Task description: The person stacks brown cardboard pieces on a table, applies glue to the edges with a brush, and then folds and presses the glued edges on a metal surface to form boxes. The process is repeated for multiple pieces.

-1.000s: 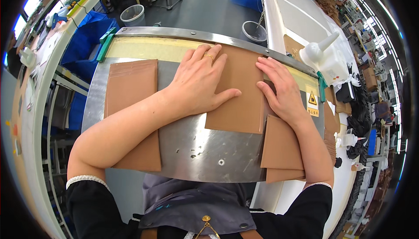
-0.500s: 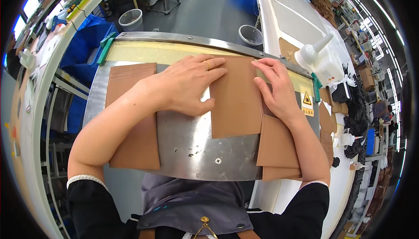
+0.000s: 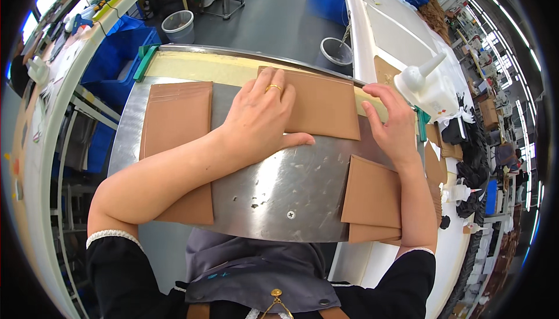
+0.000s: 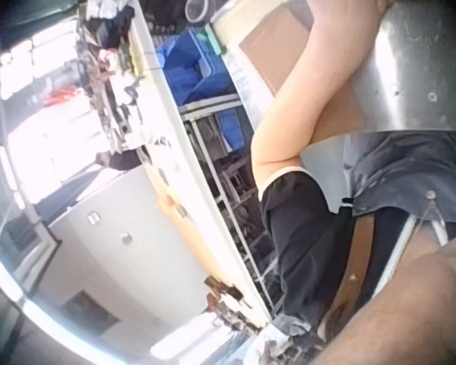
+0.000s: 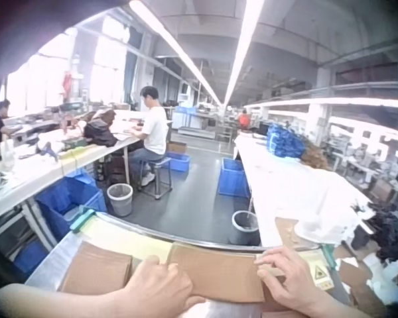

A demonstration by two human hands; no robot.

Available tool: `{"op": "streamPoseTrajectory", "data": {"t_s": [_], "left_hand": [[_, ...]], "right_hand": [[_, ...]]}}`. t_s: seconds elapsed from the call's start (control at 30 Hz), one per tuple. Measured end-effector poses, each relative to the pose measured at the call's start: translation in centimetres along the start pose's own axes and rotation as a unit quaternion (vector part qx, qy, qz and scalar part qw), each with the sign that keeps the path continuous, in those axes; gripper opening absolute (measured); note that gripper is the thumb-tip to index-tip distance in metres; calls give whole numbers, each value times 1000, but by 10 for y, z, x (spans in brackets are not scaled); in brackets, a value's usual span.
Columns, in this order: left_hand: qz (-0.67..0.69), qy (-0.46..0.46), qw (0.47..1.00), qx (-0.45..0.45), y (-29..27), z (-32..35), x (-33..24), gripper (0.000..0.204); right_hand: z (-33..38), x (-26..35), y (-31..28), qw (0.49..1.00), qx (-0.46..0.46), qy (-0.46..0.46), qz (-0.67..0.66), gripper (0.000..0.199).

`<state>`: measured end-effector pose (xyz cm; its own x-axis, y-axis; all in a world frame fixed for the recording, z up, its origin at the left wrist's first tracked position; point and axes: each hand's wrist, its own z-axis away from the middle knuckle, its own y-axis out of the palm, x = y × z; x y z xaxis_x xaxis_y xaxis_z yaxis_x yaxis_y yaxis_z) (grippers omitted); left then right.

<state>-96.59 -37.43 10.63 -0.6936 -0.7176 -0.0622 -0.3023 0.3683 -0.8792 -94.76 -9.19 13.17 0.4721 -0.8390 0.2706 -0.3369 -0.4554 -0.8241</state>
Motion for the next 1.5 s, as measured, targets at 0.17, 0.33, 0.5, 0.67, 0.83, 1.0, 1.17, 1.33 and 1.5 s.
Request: {"op": "streamPoseTrajectory", "data": {"t_s": [0.17, 0.33, 0.5, 0.67, 0.83, 1.0, 1.17, 1.33, 1.5], "left_hand": [[62, 8, 998, 12, 13, 2, 7, 98], [47, -28, 997, 45, 8, 2, 5, 100], [33, -60, 995, 68, 4, 0, 5, 99], [4, -47, 996, 80, 2, -3, 6, 99], [29, -58, 994, 87, 1, -4, 8, 96], [22, -54, 994, 95, -8, -6, 6, 94], [36, -24, 990, 131, -50, -21, 6, 78], [-70, -125, 944, 297, -105, -10, 12, 51], [-113, -109, 943, 293, -111, 41, 20, 42]], "right_hand": [[5, -6, 9, 998, 33, -24, 39, 37], [8, -4, 13, 994, 64, 33, 77, 43], [8, 6, 8, 994, 64, 0, 87, 47], [10, 11, 13, 989, 95, -26, 107, 56], [10, 11, 13, 990, 99, -19, 99, 61], [6, 23, 6, 988, 117, -21, 102, 64], [0, 22, 4, 987, 108, -98, 62, 46], [-13, 24, -3, 989, 103, -103, 5, 20], [-22, 35, -82, 989, 28, 7, -142, 5]]}}
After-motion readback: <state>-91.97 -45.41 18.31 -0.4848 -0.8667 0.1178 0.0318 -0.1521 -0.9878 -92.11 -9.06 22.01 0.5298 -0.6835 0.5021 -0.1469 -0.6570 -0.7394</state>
